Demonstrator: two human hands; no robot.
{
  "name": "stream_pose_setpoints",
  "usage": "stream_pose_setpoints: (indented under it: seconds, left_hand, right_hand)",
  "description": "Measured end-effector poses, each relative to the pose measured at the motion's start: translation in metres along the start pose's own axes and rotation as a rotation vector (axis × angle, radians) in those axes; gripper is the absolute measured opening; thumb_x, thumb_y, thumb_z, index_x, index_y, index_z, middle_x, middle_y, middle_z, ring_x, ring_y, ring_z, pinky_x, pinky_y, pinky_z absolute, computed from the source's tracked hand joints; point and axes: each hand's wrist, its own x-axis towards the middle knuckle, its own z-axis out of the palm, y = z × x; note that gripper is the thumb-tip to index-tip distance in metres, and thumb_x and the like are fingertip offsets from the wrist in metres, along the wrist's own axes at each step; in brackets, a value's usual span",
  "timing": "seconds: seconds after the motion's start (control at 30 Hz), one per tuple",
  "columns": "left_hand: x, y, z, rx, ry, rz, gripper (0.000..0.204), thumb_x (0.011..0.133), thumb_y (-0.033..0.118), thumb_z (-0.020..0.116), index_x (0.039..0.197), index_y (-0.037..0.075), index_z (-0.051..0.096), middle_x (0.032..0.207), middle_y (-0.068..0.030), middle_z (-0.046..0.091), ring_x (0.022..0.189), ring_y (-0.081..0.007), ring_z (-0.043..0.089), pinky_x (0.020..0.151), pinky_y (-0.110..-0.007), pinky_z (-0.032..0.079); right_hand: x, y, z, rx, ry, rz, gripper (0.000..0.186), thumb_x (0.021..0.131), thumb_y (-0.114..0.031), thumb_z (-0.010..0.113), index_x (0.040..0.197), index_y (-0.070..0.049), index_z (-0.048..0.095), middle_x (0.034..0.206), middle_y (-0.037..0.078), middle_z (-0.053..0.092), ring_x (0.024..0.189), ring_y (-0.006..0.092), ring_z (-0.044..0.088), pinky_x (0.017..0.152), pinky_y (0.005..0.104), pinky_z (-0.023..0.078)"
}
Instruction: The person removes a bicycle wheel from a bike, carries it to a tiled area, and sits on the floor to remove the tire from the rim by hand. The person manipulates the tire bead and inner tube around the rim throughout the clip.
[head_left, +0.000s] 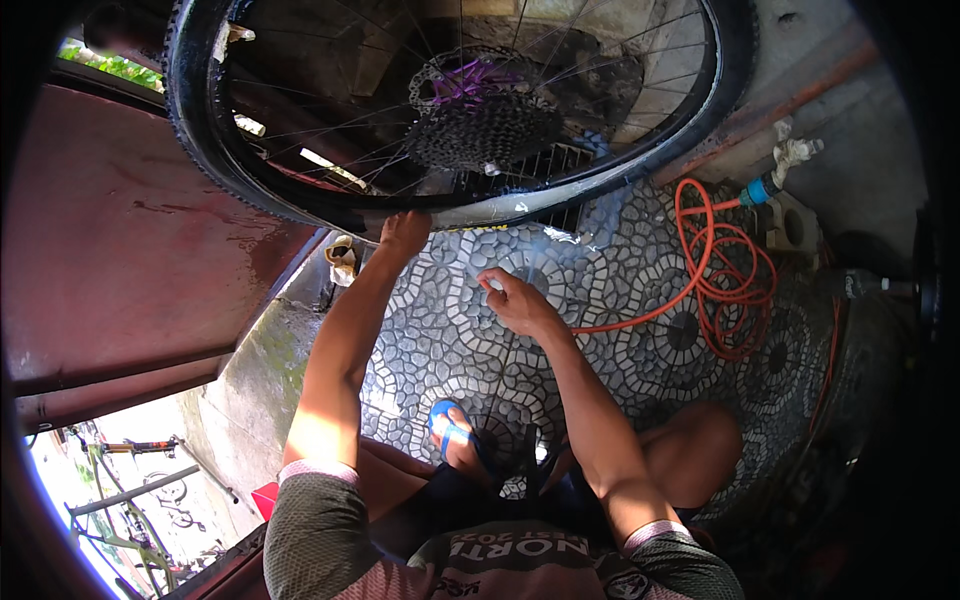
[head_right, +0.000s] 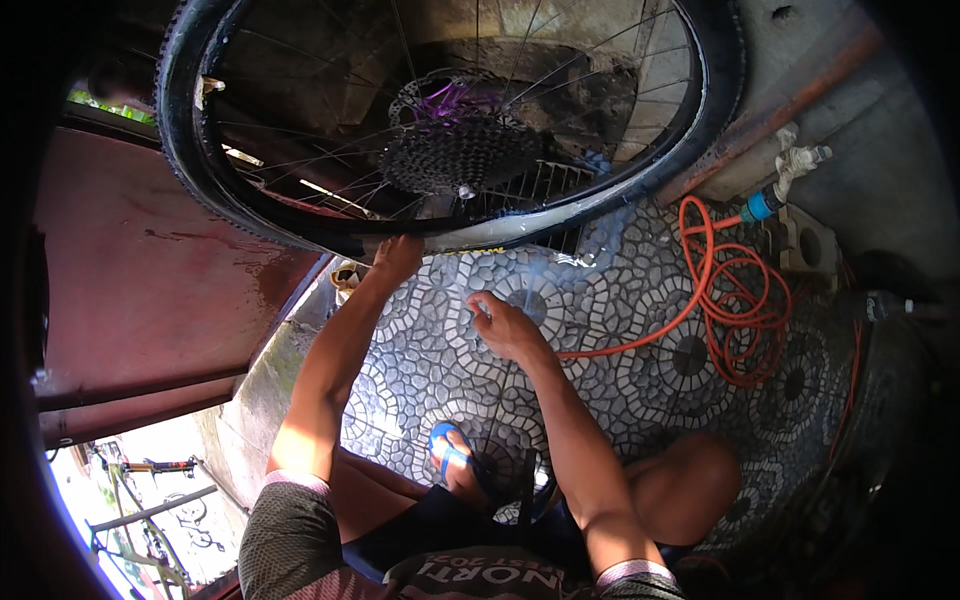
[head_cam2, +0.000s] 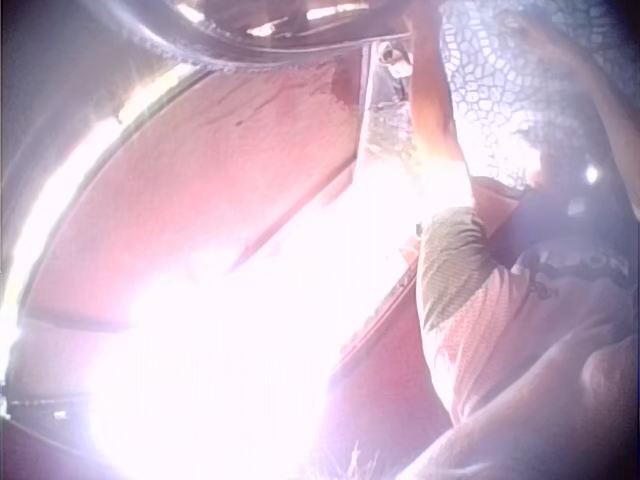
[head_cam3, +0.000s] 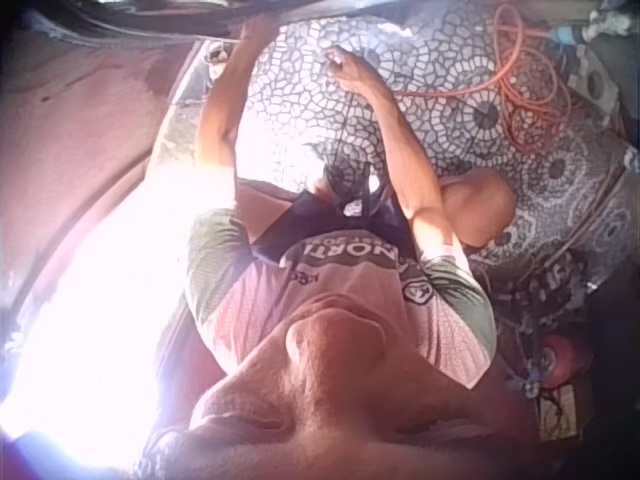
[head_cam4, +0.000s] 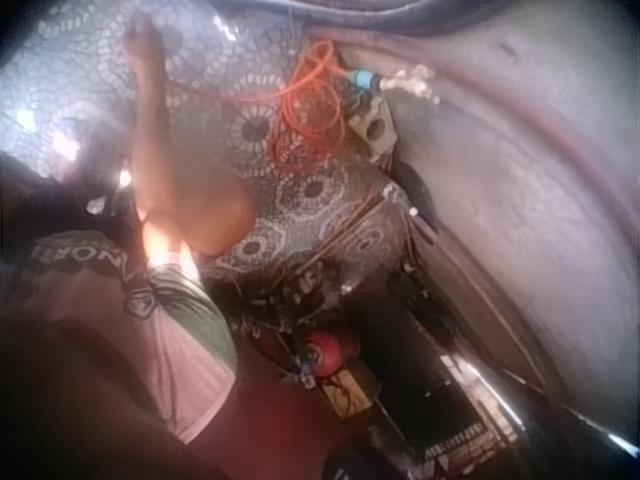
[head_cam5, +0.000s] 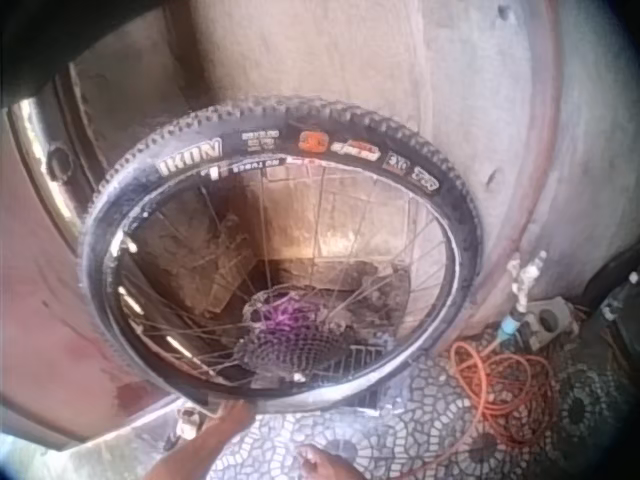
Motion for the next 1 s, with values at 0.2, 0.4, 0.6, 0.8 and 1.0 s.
stream_pose_setpoints:
  seconds: [0.2,0.4,0.6,0.8,1.0]
  left_hand:
    - [0.001,-0.008,0.015,-0.231,0.084,-0.363,0.023,0.092,0.017,0.058,0.103,0.005,0.074,0.097,-0.0208,0.075,0.092,-0.0383,0.076,0.079,-0.049,0.062]
    - [-0.044,-0.025,0.007,-0.183,0.398,-0.07,0.027,0.094,0.029,0.063,0.089,0.002,0.064,0.088,-0.0279,0.071,0.084,-0.0444,0.074,0.07,-0.056,0.059]
    - [-0.108,-0.028,-0.031,-0.729,-0.488,-0.042,0.04,0.1,0.029,0.069,0.132,0.005,0.066,0.098,-0.0169,0.075,0.077,-0.026,0.076,0.063,-0.039,0.061]
    - [-0.171,-0.01,-0.101,-1.785,-0.635,-0.633,0.049,0.111,0.046,0.045,0.133,0.007,0.062,0.113,-0.0122,0.071,0.1,-0.0236,0.072,0.085,-0.047,0.062]
    - [-0.169,-0.055,-0.07,-1.954,-0.049,-0.895,0.031,0.11,0.03,0.042,0.108,0.01,0.065,0.099,-0.0086,0.069,0.079,-0.0205,0.069,0.068,-0.044,0.06]
  right_hand:
    - [0.0,0.003,0.01,0.003,0.064,-0.138,0.036,0.104,-0.03,0.053,0.137,-0.018,0.058,0.086,0.014,0.069,0.071,0.0264,0.066,0.069,0.0424,0.05]
    - [0.002,-0.002,0.012,0.015,0.022,-0.063,0.035,0.104,-0.029,0.053,0.137,-0.019,0.056,0.08,0.013,0.065,0.071,0.0269,0.065,0.068,0.0425,0.049]
    - [0.022,-0.02,0.061,0.15,0.105,-0.149,0.037,0.103,-0.028,0.053,0.135,-0.01,0.05,0.085,0.023,0.069,0.079,0.0406,0.068,0.073,0.05,0.052]
    - [0.032,-0.113,0.105,0.228,0.272,-0.159,0.028,0.101,-0.026,0.058,0.116,-0.004,0.053,0.089,0.028,0.072,0.086,0.0475,0.071,0.074,0.0541,0.055]
    - [0.064,-0.164,0.144,-0.05,0.352,-0.558,0.023,0.095,-0.021,0.065,0.107,-0.003,0.07,0.098,0.023,0.072,0.098,0.0421,0.069,0.088,0.0499,0.053]
